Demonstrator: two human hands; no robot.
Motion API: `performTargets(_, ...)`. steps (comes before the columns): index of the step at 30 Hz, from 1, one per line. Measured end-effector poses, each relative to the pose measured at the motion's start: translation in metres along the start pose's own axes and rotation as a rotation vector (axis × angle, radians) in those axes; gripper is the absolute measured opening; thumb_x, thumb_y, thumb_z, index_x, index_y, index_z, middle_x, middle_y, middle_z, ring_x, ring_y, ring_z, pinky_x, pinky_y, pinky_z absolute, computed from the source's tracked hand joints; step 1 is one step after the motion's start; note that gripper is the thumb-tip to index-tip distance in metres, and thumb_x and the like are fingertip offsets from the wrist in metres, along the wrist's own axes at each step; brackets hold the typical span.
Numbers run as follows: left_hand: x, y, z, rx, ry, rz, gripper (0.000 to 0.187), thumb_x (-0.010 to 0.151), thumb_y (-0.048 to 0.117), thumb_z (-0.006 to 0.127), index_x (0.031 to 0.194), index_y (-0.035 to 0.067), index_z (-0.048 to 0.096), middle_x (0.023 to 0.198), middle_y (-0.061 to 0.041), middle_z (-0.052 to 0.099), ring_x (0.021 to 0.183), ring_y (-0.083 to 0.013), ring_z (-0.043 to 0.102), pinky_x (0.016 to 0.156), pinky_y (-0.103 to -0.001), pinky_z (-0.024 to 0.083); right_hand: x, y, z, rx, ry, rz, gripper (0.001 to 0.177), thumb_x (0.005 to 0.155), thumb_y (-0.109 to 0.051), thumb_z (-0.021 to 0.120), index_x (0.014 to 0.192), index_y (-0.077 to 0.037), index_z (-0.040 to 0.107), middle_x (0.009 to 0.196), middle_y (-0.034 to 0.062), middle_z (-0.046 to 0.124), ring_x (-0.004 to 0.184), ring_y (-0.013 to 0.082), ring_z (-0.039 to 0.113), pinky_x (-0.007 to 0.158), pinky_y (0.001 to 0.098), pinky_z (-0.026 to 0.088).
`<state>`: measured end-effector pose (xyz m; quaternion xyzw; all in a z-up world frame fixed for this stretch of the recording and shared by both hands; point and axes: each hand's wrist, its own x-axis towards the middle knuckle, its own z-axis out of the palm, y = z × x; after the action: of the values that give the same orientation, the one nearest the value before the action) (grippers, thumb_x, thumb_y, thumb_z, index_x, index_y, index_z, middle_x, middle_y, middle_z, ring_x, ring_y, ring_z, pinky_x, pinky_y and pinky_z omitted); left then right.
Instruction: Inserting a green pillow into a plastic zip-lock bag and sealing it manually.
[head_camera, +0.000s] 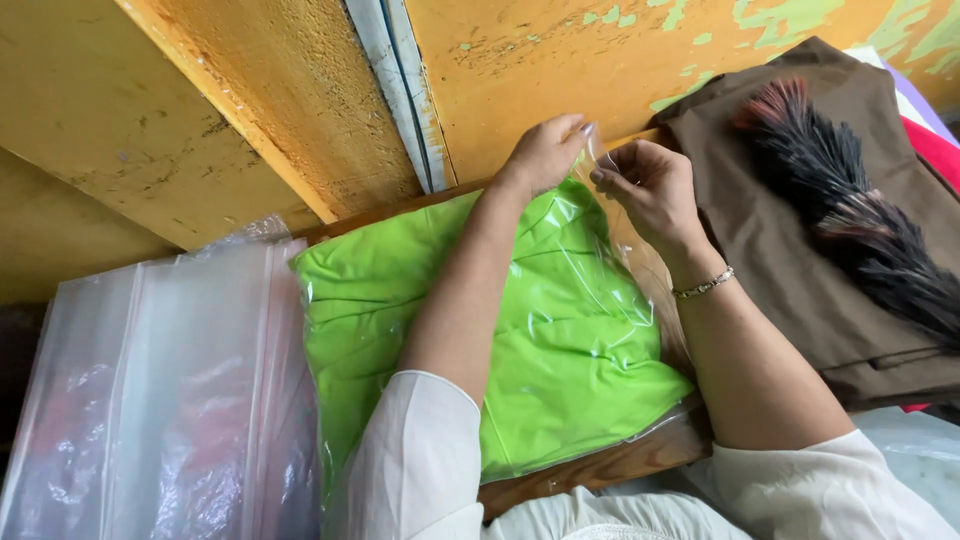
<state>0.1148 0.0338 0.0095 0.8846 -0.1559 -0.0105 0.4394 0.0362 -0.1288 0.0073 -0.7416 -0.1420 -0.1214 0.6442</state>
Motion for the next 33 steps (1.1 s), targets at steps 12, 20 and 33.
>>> performTargets(12, -0.031, 0.002, 0.01, -0.657, -0.038, 0.117, 0.013, 0.074, 0.011, 0.072, 0.085, 0.005, 0.069, 0.069, -0.005, 0.067, 0.061, -0.009, 0.063, 0.055, -0.02, 0.051, -0.007, -0.02, -0.023, -0.072, -0.155, 0.29, 0.013, 0.075, -0.003, 0.074, 0.084, -0.001, 0.065, 0.067, 0.008, 0.064, 0.061, 0.0072, 0.058, 0.059, 0.018, 0.046)
performTargets(20, -0.038, 0.013, 0.017, -0.564, 0.062, 0.185, 0.009, 0.072, 0.011, 0.074, 0.081, 0.011, 0.072, 0.063, 0.002, 0.066, 0.058, -0.0029, 0.06, 0.053, -0.017, 0.049, -0.012, -0.046, -0.021, -0.11, -0.197, 0.246, 0.023, 0.071, -0.009, 0.08, 0.089, -0.005, 0.067, 0.076, 0.0019, 0.064, 0.075, 0.006, 0.058, 0.072, 0.0229, 0.05)
performTargets(33, -0.056, 0.036, 0.007, -0.568, 0.072, 0.178, 0.007, 0.07, 0.011, 0.072, 0.076, 0.012, 0.071, 0.058, 0.0, 0.064, 0.056, -0.0038, 0.058, 0.052, -0.019, 0.049, -0.003, -0.012, -0.017, -0.015, -0.064, 0.06, 0.015, 0.083, -0.008, 0.079, 0.091, -0.004, 0.067, 0.081, 0.005, 0.064, 0.078, 0.007, 0.062, 0.072, 0.0211, 0.052)
